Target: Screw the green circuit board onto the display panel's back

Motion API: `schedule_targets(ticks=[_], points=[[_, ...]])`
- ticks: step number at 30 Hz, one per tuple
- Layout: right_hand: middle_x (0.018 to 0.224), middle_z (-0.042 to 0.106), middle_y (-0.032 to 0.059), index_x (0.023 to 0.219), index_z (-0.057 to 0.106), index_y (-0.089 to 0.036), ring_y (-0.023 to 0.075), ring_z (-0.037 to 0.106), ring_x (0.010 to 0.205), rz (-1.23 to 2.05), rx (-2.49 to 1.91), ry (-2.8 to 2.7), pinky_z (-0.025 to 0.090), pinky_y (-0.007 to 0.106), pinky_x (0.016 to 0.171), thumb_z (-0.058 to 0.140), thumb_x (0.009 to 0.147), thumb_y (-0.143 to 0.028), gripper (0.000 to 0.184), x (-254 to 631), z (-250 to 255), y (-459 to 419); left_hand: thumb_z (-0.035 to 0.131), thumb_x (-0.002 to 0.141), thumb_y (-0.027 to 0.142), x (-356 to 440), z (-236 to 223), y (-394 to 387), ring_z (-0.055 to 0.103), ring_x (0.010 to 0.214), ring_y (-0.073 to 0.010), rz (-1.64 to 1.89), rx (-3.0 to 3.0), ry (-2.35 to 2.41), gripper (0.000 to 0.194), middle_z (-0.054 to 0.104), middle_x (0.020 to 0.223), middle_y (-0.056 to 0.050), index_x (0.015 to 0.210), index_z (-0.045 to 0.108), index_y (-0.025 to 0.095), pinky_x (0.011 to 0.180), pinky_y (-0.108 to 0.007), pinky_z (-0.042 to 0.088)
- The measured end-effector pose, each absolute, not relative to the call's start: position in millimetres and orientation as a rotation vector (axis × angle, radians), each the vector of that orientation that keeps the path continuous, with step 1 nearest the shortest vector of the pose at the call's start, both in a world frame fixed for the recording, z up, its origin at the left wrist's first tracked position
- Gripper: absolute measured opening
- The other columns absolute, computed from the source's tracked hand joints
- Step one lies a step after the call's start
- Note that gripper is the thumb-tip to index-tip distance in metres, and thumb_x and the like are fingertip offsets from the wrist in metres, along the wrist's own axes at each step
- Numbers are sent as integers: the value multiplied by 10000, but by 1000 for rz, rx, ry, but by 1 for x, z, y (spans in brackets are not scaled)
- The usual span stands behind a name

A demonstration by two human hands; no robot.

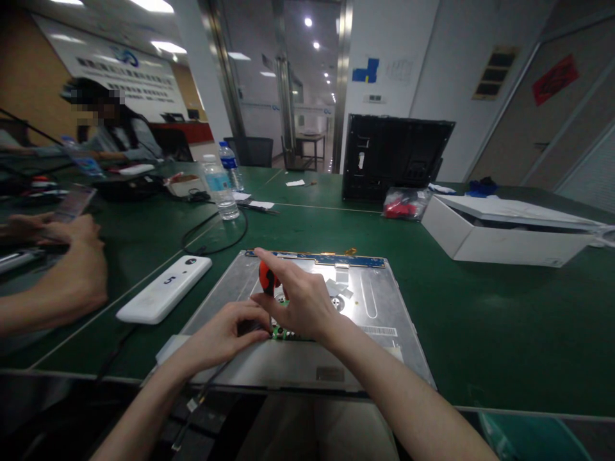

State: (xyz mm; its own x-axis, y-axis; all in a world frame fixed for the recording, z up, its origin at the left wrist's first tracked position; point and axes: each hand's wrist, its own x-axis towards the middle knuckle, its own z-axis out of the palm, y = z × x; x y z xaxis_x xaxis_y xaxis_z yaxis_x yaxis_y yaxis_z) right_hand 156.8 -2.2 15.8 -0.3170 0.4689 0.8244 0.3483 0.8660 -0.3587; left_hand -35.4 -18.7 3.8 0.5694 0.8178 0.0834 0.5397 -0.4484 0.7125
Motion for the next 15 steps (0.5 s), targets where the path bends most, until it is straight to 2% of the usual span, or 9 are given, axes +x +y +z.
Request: schedule_targets(ticks=[4, 6, 11, 15], points=[[835, 594, -12, 1487, 249, -217, 89, 483, 548, 210, -639, -1945, 415, 207, 480, 533, 876, -204, 674, 158, 16, -6, 615, 803, 194, -34, 7, -19, 629, 814, -179, 547, 2143, 1060, 113, 714, 865, -33, 774, 723, 184, 787, -277, 470], [817, 586, -14, 1467, 256, -208, 95, 487, 546, 262, -648, -1954, 405, 208, 468, 531, 845, -191, 680, 160, 16, -7, 610, 802, 186, -34, 7, -19, 629, 822, -180, 547, 2138, 1045, 119, 713, 885, -35, 778, 727, 185, 787, -278, 469], [791, 574, -33, 1401, 378, -239, 83, 469, 532, 187, -643, -1928, 404, 209, 487, 590, 885, -289, 560, 160, 17, -5, 624, 792, 166, -35, 6, -19, 629, 799, -177, 546, 2152, 1067, 104, 707, 828, -22, 775, 724, 188, 765, -271, 461], [799, 572, -33, 1461, 311, -240, 73, 465, 519, 193, -665, -1924, 398, 200, 481, 593, 915, -321, 619, 158, 15, -2, 622, 801, 171, -35, 5, -19, 628, 795, -171, 553, 2158, 1069, 105, 698, 824, -21, 771, 721, 183, 767, -269, 457]])
